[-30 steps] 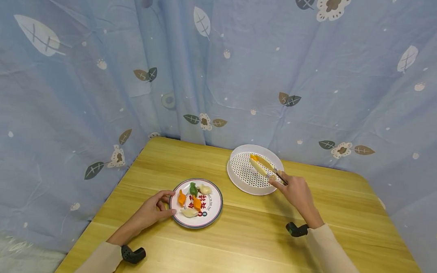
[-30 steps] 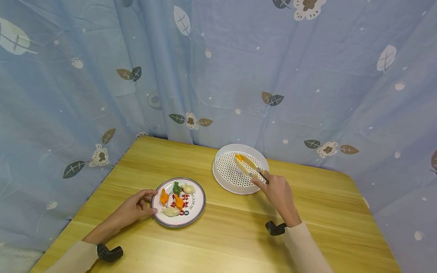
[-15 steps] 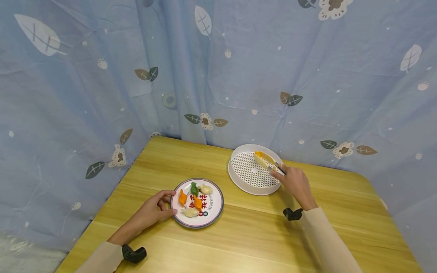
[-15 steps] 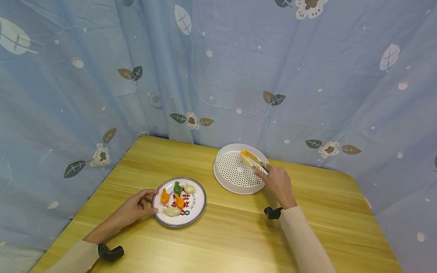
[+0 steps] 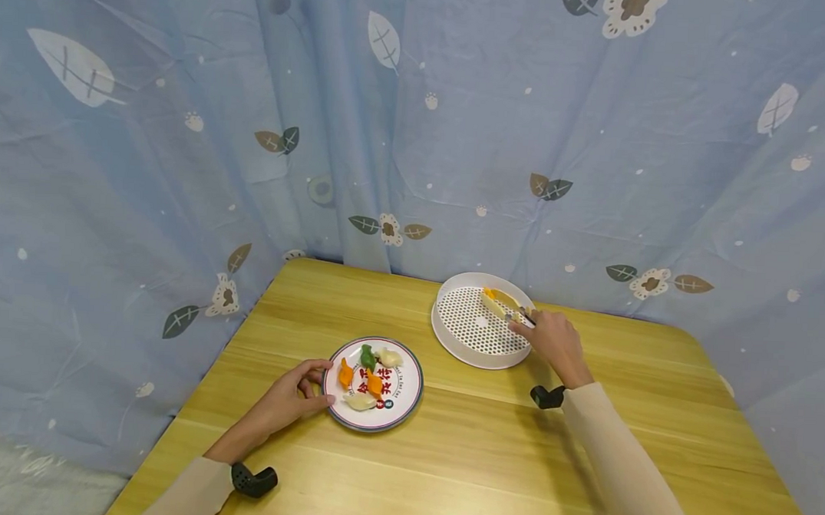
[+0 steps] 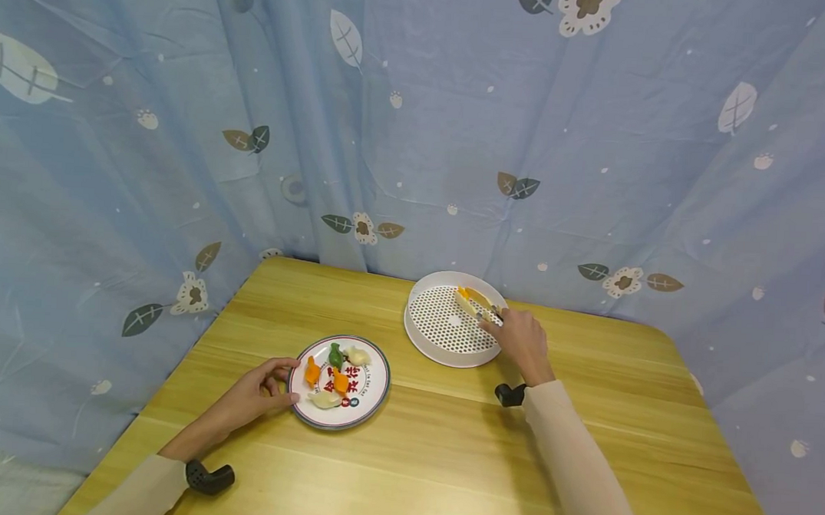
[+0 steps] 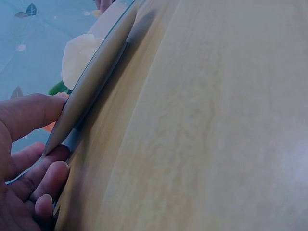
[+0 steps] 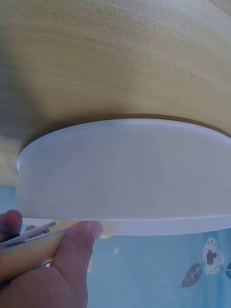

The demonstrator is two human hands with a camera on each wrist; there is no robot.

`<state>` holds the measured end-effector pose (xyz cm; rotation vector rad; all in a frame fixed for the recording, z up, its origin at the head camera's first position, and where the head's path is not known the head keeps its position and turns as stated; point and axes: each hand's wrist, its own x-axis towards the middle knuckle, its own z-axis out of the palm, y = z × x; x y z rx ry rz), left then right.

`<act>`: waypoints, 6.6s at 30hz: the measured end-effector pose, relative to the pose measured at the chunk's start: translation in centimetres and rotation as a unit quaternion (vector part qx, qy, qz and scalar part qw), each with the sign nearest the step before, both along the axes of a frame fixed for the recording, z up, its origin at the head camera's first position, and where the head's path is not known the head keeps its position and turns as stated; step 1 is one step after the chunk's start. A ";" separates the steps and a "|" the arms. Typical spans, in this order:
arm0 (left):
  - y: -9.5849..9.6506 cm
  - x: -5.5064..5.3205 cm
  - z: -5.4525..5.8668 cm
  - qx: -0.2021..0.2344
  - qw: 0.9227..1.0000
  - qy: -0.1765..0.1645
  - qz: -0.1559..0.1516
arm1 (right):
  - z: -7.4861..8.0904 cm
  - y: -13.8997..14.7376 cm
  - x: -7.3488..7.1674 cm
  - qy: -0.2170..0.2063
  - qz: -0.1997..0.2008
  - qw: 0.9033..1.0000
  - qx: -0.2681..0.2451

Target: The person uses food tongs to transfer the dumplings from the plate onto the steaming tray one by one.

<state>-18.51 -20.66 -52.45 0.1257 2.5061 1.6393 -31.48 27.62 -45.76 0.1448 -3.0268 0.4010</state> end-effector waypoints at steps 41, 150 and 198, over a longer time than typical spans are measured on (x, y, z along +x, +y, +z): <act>-0.1 0.2 0.1 -0.001 1.000 0.005 -0.006 | 2.1 -3.5 5.4 0.106 0.094 0.989 -0.030; 0.0 0.1 -0.2 0.008 1.000 -0.004 0.004 | -3.0 -11.0 10.3 0.113 0.209 0.969 -0.072; -0.1 0.2 -0.2 0.003 1.000 -0.005 0.005 | -0.2 -3.7 6.2 0.125 0.091 0.986 -0.061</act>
